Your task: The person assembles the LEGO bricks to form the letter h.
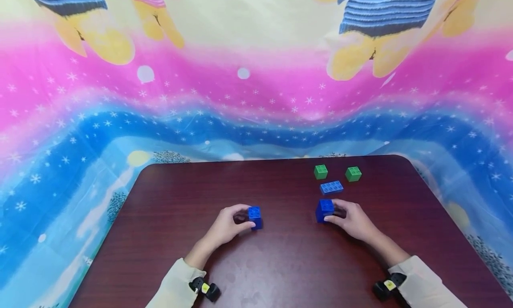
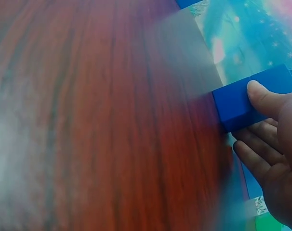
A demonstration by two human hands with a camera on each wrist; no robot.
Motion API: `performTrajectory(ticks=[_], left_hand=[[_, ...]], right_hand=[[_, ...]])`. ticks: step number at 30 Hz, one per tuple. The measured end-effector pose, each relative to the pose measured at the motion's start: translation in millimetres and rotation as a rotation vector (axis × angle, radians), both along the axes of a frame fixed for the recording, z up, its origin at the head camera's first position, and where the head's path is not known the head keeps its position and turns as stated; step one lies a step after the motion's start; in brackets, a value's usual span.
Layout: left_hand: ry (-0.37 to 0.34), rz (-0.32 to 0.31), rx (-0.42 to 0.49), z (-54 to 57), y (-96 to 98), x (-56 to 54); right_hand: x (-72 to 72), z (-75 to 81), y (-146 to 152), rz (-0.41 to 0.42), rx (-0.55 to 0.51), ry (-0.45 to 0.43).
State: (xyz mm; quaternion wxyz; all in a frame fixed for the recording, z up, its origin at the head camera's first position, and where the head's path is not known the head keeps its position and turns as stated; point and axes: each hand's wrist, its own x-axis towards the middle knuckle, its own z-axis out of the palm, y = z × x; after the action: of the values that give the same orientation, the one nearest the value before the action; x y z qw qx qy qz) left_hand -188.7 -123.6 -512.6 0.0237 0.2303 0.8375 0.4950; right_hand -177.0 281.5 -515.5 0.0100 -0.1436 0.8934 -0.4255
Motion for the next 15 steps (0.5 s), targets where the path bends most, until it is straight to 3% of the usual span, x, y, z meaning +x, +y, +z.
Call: performTrajectory(ticks=[15], left_hand=[[-0.002, -0.025, -0.003, -3.2, 18.7, -5.2]], right_hand=[[-2.0, 2.0, -16, 0.054, -0.001, -0.02]])
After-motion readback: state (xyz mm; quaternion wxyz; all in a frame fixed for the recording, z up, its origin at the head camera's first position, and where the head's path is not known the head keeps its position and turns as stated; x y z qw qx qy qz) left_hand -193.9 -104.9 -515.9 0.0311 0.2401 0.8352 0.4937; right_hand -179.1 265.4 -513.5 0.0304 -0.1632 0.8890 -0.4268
